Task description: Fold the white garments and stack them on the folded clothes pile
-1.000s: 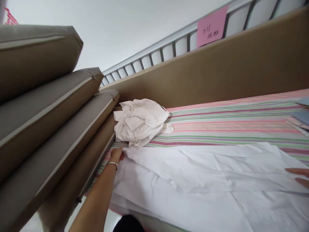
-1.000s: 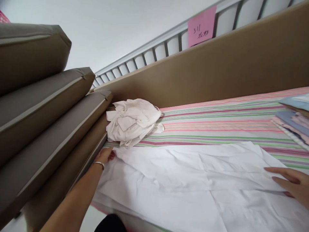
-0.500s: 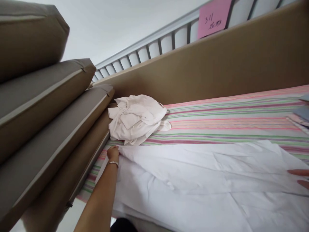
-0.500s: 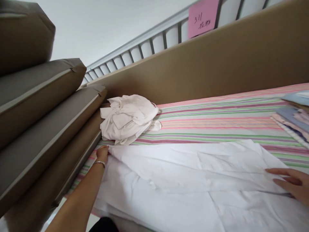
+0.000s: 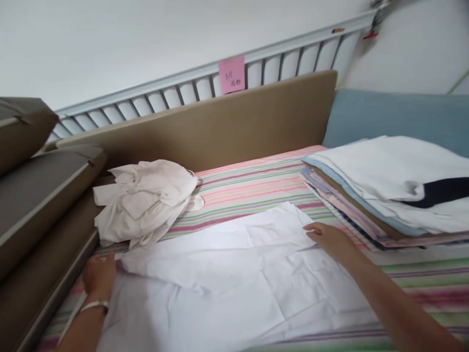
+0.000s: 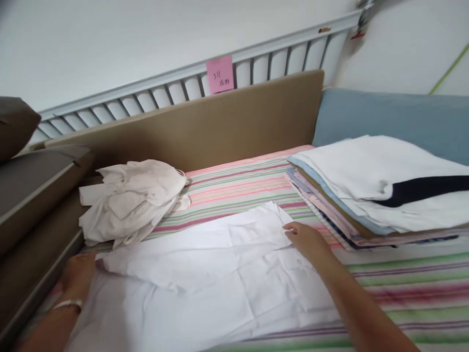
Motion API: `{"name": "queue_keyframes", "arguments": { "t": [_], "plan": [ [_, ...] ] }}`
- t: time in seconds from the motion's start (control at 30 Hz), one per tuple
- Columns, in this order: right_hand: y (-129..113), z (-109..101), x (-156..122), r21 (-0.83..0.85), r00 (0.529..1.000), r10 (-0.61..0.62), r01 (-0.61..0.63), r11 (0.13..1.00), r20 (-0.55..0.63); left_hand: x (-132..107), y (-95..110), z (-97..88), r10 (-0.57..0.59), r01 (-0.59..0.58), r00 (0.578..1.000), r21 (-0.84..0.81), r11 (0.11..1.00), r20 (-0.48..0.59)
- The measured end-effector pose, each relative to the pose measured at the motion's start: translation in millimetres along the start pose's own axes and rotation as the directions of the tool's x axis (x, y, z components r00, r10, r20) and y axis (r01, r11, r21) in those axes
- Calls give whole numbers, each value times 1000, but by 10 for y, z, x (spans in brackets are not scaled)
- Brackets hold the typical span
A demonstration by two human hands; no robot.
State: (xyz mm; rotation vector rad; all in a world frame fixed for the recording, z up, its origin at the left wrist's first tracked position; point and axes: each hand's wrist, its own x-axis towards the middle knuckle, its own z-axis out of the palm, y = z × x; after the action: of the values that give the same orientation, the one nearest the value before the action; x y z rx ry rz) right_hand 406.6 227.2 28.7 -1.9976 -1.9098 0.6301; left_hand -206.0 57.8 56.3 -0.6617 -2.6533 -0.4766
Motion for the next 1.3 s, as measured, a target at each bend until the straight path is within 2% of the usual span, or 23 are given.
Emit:
{"name": "queue_keyframes", "arguments": {
  "t": [0.07,0.13,0.17,0.2,0.3,0.37,0.43,0.47,0.5,0.57,0.6,0.63,0.67,0.7,0.77,0.83,0.87,0.93,1.0,1.1,1.2,1.3],
  "plan": [
    [-70,17,-51,-83,977,-142,131,988,-158,-264,128,-151,175,-175,985,22,984,10],
    [-253,68,-180,-159,906,-298,261,952,-299,-650,313,-225,441,-440,897,-39,897,25],
    [-380,116,-271,-183,878,-354,309,933,-321,-871,418,-233,524,-522,852,-80,849,11],
    [-519,179,-370,-188,868,-390,346,919,-307,-1096,523,-227,579,-575,816,-113,810,3],
    [-907,433,-625,-147,841,-520,501,853,-151,-1697,779,-175,636,-630,771,-179,756,-28],
    [-1067,579,-712,-86,802,-595,590,803,-53,-1980,858,-163,668,-668,741,-189,720,-71],
    [-1141,644,-736,-41,778,-628,628,777,12,-2169,853,-190,728,-733,678,-173,658,-104],
    [-1159,646,-726,-33,778,-628,628,778,25,-2236,825,-218,777,-781,621,-160,603,-105],
    [-1177,635,-701,-35,785,-620,620,784,26,-2287,789,-250,830,-835,546,-146,530,-109],
    [-1241,605,-614,-48,795,-607,607,794,14,-2356,709,-320,921,-927,368,-126,353,-128],
    [-1299,602,-559,-53,791,-612,612,789,12,-2376,678,-355,945,-952,294,-127,277,-144],
    [-1376,613,-505,-54,778,-627,627,777,18,-2390,658,-390,956,-964,246,-140,224,-161],
    [-1472,641,-457,-51,761,-648,649,759,33,-2401,651,-427,958,-964,232,-169,203,-170],
    [-1583,685,-416,-45,743,-667,669,742,54,-2410,659,-465,955,-953,249,-214,213,-160],
    [-1830,815,-360,-35,717,-689,695,718,102,-2426,715,-547,941,-901,328,-327,287,-79],
    [-2080,974,-326,-29,710,-686,698,716,160,-2442,801,-616,914,-816,403,-431,385,54],
    [-2198,1054,-312,-25,712,-676,692,722,190,-2448,845,-636,896,-771,427,-468,431,123],
    [-2407,1200,-286,-19,719,-649,673,739,247,-2456,914,-639,863,-699,446,-510,501,238],
    [-2576,1316,-263,-11,722,-629,660,752,289,-2456,950,-604,837,-653,439,-523,547,327],
    [-2753,1439,-241,6,709,-625,660,752,328,-2444,959,-560,817,-612,404,-541,576,412],
    [-2846,1541,-213,44,687,-639,668,743,348,-2421,965,-589,820,-574,374,-587,571,432],
    [-2864,1647,-146,85,674,-680,689,719,290,-2399,985,-641,828,-542,358,-626,560,431]
  ]
}}
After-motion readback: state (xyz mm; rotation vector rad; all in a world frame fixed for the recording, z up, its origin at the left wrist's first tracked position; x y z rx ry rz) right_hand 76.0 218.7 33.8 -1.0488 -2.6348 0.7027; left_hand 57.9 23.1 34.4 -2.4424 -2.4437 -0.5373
